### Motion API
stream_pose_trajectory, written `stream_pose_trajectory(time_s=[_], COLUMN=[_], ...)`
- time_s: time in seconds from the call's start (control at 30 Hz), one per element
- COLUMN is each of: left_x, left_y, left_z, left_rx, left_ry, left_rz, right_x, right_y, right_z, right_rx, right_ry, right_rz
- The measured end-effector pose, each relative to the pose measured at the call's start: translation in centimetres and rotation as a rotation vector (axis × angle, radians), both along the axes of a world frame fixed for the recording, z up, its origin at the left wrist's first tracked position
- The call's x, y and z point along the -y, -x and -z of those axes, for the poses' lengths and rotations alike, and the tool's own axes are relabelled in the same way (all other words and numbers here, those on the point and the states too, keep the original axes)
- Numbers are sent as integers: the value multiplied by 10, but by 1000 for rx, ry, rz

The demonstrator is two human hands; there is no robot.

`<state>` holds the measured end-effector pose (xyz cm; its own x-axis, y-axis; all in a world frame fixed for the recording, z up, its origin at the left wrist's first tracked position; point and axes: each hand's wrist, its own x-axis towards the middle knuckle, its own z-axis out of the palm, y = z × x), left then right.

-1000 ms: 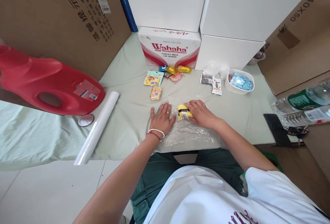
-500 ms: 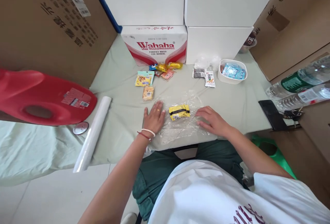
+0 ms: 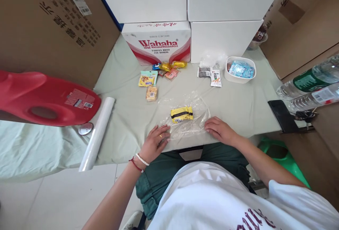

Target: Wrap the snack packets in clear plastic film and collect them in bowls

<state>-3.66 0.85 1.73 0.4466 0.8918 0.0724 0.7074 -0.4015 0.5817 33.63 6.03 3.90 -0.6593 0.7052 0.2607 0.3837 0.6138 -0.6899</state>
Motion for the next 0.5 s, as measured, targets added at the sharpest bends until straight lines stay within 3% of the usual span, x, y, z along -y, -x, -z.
stream_pose_trajectory(time_s=[0.13,0.27,0.4,0.5], left_x=[-21,-50,-69,-72], left_y=[3,2,-8,-17], left_z=[-8,-14,-13,-13], left_rx=[194,296,301,291], left_ry=[123,225,219,216], left_rz=[-187,-410,-471,-447], right_x=[-41,-86,-100,-85], right_y=[7,25,43,50], right_z=[-28,-44,-56,-60], right_rx=[29,28,51,71], right_ry=[144,365,267,167], right_rz=[-41,82,207,113])
